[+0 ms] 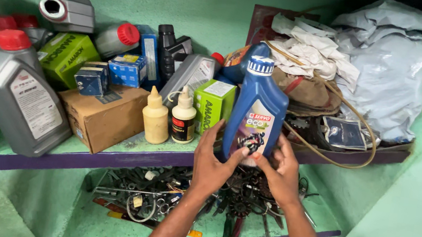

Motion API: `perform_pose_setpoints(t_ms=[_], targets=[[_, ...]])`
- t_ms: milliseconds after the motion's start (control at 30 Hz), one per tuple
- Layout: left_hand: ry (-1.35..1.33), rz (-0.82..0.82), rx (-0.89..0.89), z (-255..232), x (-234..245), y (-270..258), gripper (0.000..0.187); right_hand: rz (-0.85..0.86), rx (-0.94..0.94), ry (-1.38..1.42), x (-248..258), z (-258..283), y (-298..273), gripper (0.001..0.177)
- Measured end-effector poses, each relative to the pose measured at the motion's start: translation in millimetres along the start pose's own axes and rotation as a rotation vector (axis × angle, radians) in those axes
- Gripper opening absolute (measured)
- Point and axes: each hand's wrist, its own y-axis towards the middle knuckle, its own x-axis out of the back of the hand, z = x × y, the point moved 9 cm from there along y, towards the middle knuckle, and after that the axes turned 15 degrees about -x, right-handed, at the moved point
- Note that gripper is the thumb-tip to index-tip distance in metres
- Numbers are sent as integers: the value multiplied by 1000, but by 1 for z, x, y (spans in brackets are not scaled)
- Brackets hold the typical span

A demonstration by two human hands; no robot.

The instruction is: The person systematically removes various automotive maintenance items, including bottles of oil, small boxes, and containers, from a cluttered wall shelf. They place each item into a black bucket on the floor below, clearing the shelf space.

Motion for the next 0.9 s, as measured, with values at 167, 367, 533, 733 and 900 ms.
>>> perform_pose_setpoints(t_ms=[167,367,533,733,900], targets=[[-659,88,434,19,-36,-20,61,74,-57,-26,5,0,-29,75],[-804,122,649,19,-60,-92,55,90,-173,-155,32,-36,-75,81],[-884,206,791,24,-82,-156,56,57,-350,-126,49,-77,-120,83],[-835,314,768,25,-107,-198,55,-45,-447,30,76,-110,-157,78],[-848,270,921,32,-122,-208,52,-120,-590,-99,112,-137,-189,83]])
